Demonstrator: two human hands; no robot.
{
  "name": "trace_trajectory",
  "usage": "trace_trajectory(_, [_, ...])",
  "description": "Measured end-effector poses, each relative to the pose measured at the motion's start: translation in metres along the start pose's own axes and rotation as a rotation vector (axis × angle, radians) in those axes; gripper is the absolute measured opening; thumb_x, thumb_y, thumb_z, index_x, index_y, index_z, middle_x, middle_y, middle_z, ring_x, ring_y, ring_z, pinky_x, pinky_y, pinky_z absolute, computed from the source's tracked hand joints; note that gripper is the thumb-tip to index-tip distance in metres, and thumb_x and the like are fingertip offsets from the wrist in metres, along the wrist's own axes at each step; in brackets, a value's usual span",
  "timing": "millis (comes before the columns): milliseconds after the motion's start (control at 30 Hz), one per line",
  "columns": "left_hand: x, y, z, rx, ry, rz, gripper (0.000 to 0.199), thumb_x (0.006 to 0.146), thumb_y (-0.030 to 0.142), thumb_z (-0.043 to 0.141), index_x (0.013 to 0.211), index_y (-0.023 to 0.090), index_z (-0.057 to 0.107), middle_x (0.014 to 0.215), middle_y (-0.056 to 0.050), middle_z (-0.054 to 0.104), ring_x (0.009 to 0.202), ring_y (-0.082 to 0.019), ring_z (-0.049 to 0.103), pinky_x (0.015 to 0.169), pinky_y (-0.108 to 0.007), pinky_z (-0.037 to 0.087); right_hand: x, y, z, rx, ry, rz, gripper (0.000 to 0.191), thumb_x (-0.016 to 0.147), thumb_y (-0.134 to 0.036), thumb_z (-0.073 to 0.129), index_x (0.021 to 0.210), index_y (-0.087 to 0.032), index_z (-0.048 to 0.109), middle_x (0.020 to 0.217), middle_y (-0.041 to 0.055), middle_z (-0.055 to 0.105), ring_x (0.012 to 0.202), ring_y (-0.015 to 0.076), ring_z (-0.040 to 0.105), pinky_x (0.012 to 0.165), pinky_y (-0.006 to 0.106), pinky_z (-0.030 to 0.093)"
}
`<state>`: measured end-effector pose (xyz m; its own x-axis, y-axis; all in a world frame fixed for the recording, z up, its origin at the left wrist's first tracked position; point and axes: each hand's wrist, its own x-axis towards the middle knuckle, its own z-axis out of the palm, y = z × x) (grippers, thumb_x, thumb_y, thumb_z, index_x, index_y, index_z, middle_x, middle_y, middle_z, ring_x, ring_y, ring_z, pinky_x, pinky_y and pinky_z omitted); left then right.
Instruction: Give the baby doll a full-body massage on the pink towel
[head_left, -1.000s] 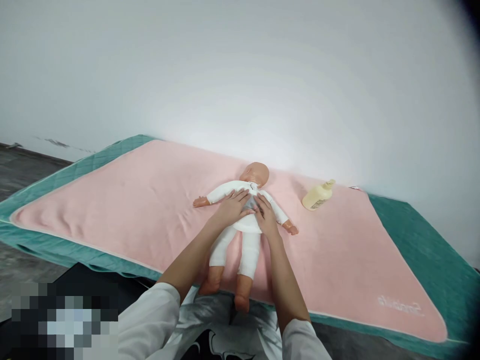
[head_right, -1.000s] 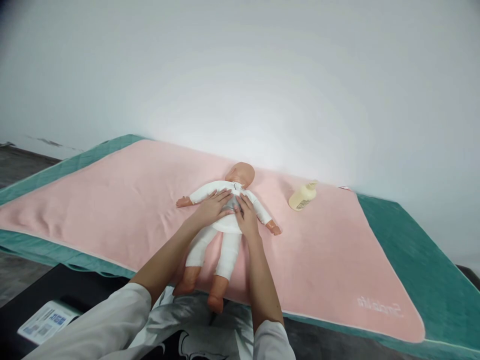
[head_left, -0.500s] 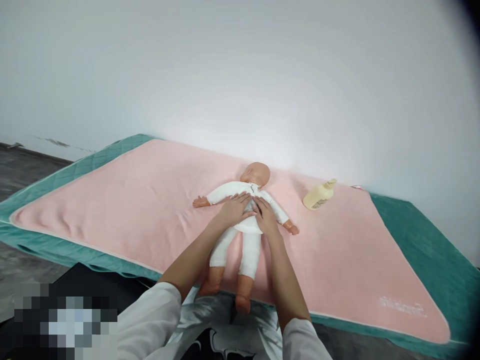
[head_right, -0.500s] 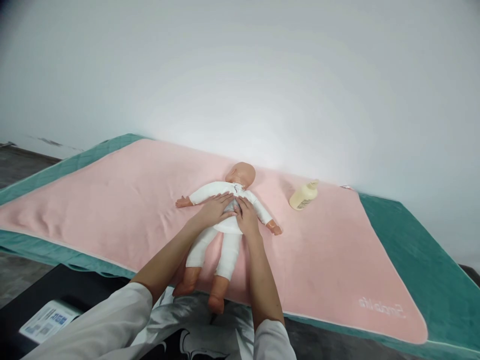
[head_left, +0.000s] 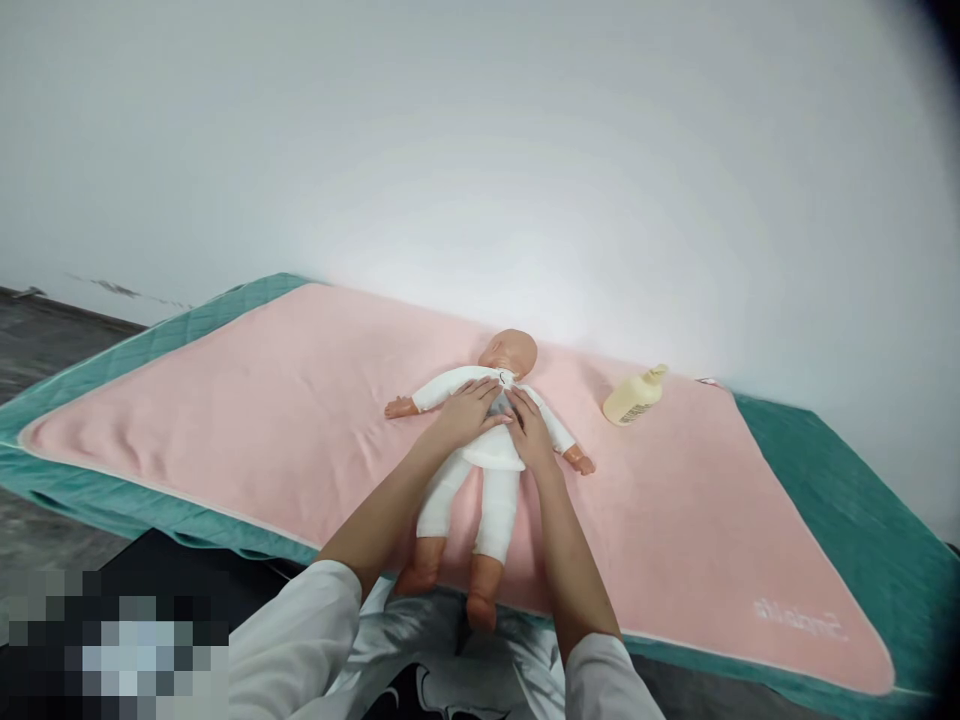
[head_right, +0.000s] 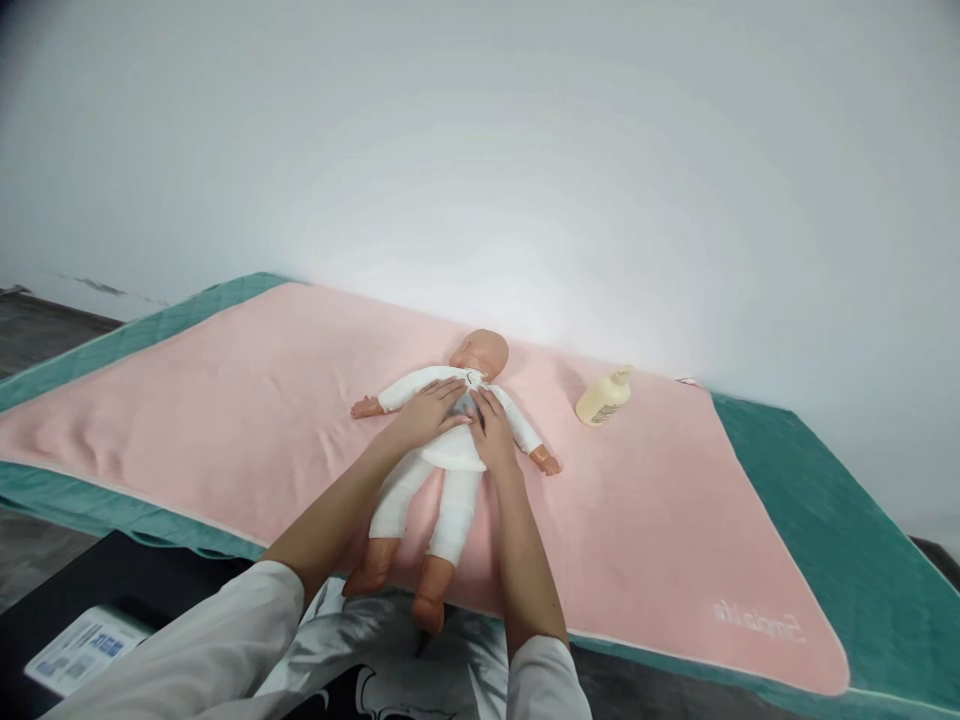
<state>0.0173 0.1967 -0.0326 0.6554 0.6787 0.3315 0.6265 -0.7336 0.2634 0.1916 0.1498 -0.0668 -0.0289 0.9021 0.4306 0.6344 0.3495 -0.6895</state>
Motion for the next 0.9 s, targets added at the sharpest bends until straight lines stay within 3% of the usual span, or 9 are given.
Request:
trace_trajectory(233, [0.007, -0.005, 0.002, -0.022, -0.046, -0.009, 0.068, 0.095, 0.060, 0.037, 0.145, 0.013, 0.043, 0.151, -0.014, 0.043, 0.145, -0.025, 0.033, 0.120, -0.046, 0.022, 0.012, 0.012, 0.003, 0.006, -0.030, -0.020, 0.050, 0.096, -0.043, 0.042, 0.139, -0.020, 0.053, 0.148, 0.0106, 0.049, 0.141, 0.0233, 0.040, 0.121, 0.047, 0.028])
trace_trajectory(567, [0.011, 0.003, 0.004, -0.060, -0.084, -0.049, 0.062, 0.096, 0.055, 0.039, 0.145, 0.017, 0.044, 0.151, -0.013, 0.043, 0.145, -0.025, 0.032, 0.120, -0.050, 0.020, 0.008, 0.015, 0.005, 0.029, -0.007, 0.030, 0.049, 0.094, -0.040, 0.043, 0.137, -0.019, 0.055, 0.144, 0.0105, 0.054, 0.137, 0.0243, 0.046, 0.118, 0.047, 0.032])
trace_trajectory(900, [0.008, -0.001, 0.010, -0.088, -0.095, -0.071, 0.058, 0.098, 0.052, 0.036, 0.143, 0.017, 0.044, 0.150, -0.014, 0.046, 0.144, -0.023, 0.035, 0.120, -0.048, 0.019, 0.008, 0.019, 0.014, -0.023, -0.015, 0.011, 0.049, 0.095, -0.038, 0.038, 0.137, -0.017, 0.055, 0.143, 0.0110, 0.055, 0.137, 0.0249, 0.045, 0.119, 0.047, 0.031])
